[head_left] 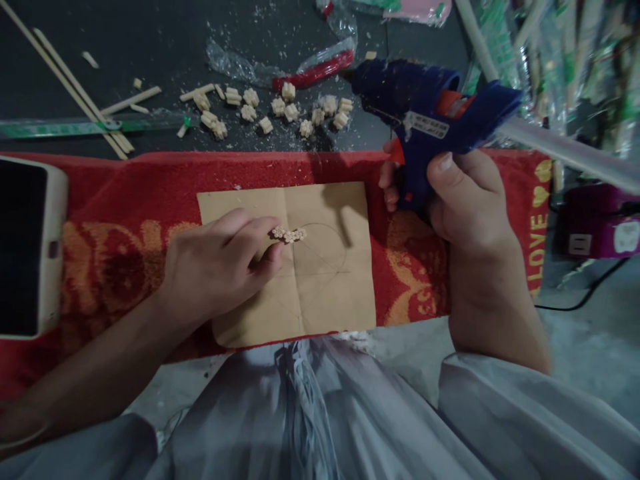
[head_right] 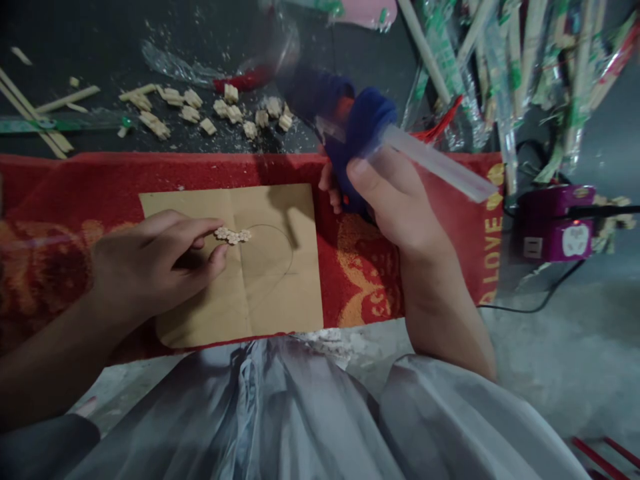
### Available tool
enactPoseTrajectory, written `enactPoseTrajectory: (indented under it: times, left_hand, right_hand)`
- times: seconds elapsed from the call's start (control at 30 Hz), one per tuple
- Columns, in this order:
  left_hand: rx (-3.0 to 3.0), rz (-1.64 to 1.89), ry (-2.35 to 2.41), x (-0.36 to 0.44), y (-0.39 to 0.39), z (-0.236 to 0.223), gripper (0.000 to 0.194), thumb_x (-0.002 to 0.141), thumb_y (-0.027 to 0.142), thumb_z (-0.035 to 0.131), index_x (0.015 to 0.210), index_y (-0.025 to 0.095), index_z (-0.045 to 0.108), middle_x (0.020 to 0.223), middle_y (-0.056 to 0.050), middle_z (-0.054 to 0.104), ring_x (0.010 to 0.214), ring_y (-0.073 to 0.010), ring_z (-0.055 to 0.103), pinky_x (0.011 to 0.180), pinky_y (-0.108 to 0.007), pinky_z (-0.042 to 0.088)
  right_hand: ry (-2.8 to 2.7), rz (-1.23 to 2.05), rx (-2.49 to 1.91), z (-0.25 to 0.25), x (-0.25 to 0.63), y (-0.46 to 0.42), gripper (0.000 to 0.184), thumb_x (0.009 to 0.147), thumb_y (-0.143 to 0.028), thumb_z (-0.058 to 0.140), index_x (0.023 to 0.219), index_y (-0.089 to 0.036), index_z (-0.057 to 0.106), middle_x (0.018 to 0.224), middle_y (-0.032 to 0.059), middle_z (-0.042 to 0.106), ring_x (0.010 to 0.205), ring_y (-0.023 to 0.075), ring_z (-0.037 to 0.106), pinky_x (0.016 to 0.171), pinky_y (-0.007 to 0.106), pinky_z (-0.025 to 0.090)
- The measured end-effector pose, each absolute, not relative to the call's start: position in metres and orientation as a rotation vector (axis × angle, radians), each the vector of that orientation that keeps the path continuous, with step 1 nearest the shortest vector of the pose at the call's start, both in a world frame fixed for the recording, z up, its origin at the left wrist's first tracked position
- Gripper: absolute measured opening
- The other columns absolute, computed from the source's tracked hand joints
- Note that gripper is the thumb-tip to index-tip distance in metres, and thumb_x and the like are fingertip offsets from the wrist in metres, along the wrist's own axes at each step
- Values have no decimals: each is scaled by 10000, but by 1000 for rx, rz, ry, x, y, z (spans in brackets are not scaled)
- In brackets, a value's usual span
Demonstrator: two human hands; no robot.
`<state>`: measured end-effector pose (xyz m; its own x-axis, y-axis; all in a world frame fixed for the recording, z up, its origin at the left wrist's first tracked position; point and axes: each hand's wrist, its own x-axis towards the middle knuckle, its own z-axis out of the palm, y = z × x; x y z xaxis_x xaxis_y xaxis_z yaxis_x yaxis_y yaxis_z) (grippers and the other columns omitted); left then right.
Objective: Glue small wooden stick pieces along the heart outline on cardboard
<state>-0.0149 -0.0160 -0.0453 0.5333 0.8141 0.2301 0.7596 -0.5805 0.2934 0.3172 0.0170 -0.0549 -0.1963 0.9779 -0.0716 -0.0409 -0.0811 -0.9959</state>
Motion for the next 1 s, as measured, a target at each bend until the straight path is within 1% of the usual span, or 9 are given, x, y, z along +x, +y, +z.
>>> enactPoseTrajectory:
  times: [0.1,0.23,0.33,0.43,0.5,0.6,0.73,0.87,1.0]
  left_hand:
    - [2586,512,1347,-15,-15,-45,327,1144,430,564,1197,292,856,1004,-19,878,778,-221,809,584,-351,436]
    - [2483,463,1379,-13,-14,-43,289,1120,378,590,1173,315,867,1018,-45,871,853,-243,824,581,-369,453]
    - [2441,460,1410,-11,-12,-44,277,1117,387,602,1149,318,868,1001,-59,858,902,-259,828,603,-370,492]
    - [2380,580,1426,-10,-9,-44,277,1114,387,599,1087,298,859,936,-44,836,883,-234,809,669,-341,560]
    - [2286,669,1432,-10,-5,-44,263,1088,384,613,1032,277,845,843,-18,791,812,-203,763,698,-312,576]
    - [2086,674,1496,-10,0,-40,238,1043,404,651,1005,260,836,751,22,711,687,-162,647,649,-284,531]
    - [1860,760,1534,-12,3,-35,224,997,418,717,1045,240,844,778,38,721,631,-120,561,606,-258,494]
    - [1730,900,1477,-13,6,-37,236,941,452,785,1043,251,853,758,23,742,600,-116,545,536,-259,477]
    - [1673,918,1452,-12,10,-40,251,927,476,789,1015,250,853,735,9,746,587,-118,560,515,-258,474]
  right_hand:
    - [-1254,1421,-1151,-56,316,17,565,915,-799,908,1012,-254,796,910,52,790,688,180,674,604,363,518]
    - [-1258,1411,-1134,-56,315,17,559,897,-810,904,976,-269,789,883,65,785,672,198,673,582,370,501]
    - [-1229,1403,-1158,-52,313,16,580,890,-820,905,952,-259,770,875,55,783,669,184,670,586,352,499]
    - [-1216,1369,-1150,-46,312,13,601,844,-804,944,894,-238,749,803,26,760,613,154,635,558,317,466]
    - [-1258,1342,-1124,-42,312,12,587,839,-773,962,873,-227,748,770,17,752,578,139,612,541,298,453]
    - [-1319,1335,-1092,-42,315,9,562,914,-733,922,809,-210,748,706,23,722,549,137,605,523,281,463]
    - [-1372,1359,-1031,-44,318,3,513,1031,-657,808,808,-197,766,652,33,687,538,143,602,525,272,462]
    - [-1444,1411,-1035,-39,316,-6,489,1057,-682,745,921,-216,802,689,37,714,573,164,624,533,287,471]
    - [-1500,1451,-1063,-34,312,-12,471,1057,-729,730,935,-283,824,720,26,714,653,205,690,567,330,550]
